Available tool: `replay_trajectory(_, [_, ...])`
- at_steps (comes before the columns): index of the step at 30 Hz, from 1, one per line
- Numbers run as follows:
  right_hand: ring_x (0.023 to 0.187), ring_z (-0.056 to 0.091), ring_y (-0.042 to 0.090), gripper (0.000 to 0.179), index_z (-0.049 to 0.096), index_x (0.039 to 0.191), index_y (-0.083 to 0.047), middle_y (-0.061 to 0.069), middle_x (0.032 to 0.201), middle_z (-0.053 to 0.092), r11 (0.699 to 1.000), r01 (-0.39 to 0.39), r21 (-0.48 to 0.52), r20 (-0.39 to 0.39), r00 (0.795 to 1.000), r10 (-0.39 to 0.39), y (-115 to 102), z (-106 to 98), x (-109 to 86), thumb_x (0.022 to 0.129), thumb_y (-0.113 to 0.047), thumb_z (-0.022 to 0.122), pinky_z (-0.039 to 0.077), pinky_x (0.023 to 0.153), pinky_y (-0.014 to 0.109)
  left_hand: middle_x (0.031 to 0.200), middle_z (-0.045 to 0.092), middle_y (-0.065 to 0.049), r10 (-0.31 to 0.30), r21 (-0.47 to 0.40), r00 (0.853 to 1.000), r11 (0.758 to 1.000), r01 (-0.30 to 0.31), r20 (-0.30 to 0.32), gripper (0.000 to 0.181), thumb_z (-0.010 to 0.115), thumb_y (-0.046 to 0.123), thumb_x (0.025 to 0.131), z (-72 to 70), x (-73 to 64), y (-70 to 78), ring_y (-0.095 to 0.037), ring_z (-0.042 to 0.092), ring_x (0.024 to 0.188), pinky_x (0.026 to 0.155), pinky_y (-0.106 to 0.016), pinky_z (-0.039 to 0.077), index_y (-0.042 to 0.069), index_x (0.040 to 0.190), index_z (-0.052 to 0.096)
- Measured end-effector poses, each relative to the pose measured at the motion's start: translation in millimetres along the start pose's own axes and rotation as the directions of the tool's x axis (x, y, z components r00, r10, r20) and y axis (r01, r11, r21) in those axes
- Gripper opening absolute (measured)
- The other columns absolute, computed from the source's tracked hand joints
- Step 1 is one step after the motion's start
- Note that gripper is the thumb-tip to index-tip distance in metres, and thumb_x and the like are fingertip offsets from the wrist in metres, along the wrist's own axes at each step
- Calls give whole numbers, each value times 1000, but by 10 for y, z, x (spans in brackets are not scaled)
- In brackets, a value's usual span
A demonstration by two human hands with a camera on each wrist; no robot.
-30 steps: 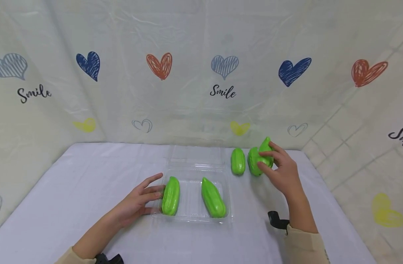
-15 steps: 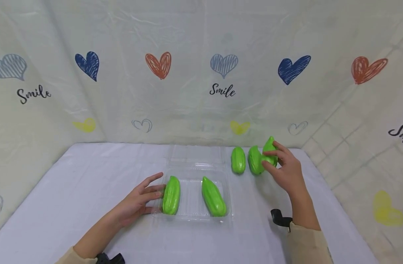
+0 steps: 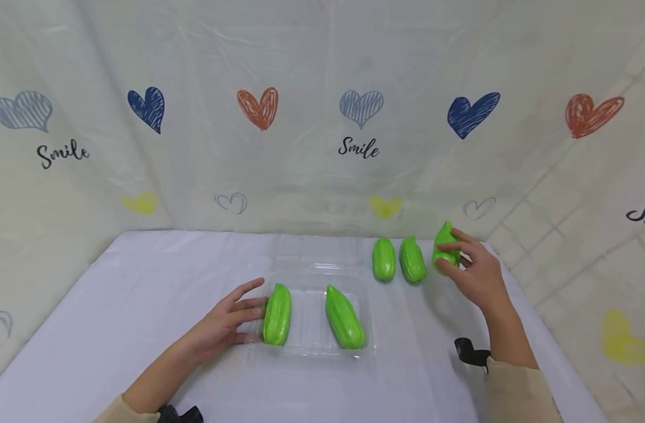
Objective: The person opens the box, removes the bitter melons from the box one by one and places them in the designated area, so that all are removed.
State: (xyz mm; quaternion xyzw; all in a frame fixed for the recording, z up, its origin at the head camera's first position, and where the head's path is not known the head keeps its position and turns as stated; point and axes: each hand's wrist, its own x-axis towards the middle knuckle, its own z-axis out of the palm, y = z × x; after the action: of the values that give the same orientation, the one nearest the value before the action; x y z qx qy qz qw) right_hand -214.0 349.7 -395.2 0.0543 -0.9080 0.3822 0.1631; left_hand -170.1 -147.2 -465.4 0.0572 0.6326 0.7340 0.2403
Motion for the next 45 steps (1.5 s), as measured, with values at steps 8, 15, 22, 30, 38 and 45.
replay_trajectory(8, [137,45,10,35,70,119,-5,10,156,42,1000,-9,1,32,999,9,85,-16,54,90,-25,75,39,88,-1,155,35,-22,3,2,1000,1000,-3,4,69,64,16,97,-18,16,-3,-39,44,134,91,-51,56,26,157,29])
replay_trajectory(15, [123,40,-13,35,70,118,-4,12,155,42,1000,-2,-19,55,999,3,130,-38,69,91,-26,74,38,86,-2,154,36,-22,1,5,1000,1000,-1,1,70,64,18,97,-8,14,-2,-36,48,132,90,-50,56,26,157,28])
replay_trajectory(22, [127,40,-10,34,69,117,-3,15,154,42,999,25,-33,86,996,-22,196,-53,93,92,-25,73,37,87,-3,153,38,-21,2,11,1000,1000,-2,-7,69,63,16,98,1,14,12,-34,50,130,88,-48,57,26,157,29])
replay_trajectory(30, [137,39,44,35,69,117,-1,18,155,40,996,22,-84,121,993,-12,264,-59,154,92,-26,73,35,84,-5,154,36,-21,2,6,1000,1000,-2,3,70,64,17,97,0,9,1,-35,49,131,89,-50,56,25,157,28])
replay_trajectory(38, [136,39,48,33,70,115,-2,21,155,39,994,28,-102,141,990,-13,347,-57,201,91,-24,74,35,83,-5,154,37,-21,3,11,1000,1000,-3,1,70,64,18,97,4,11,-10,-34,50,130,89,-49,57,26,157,28])
replay_trajectory(45, [137,38,48,34,69,116,-3,21,155,39,992,13,-122,163,987,7,396,-47,242,92,-26,73,42,93,5,153,37,-21,-1,6,1000,1000,1,-2,70,64,17,97,0,11,-7,-34,50,129,90,-50,56,26,157,28])
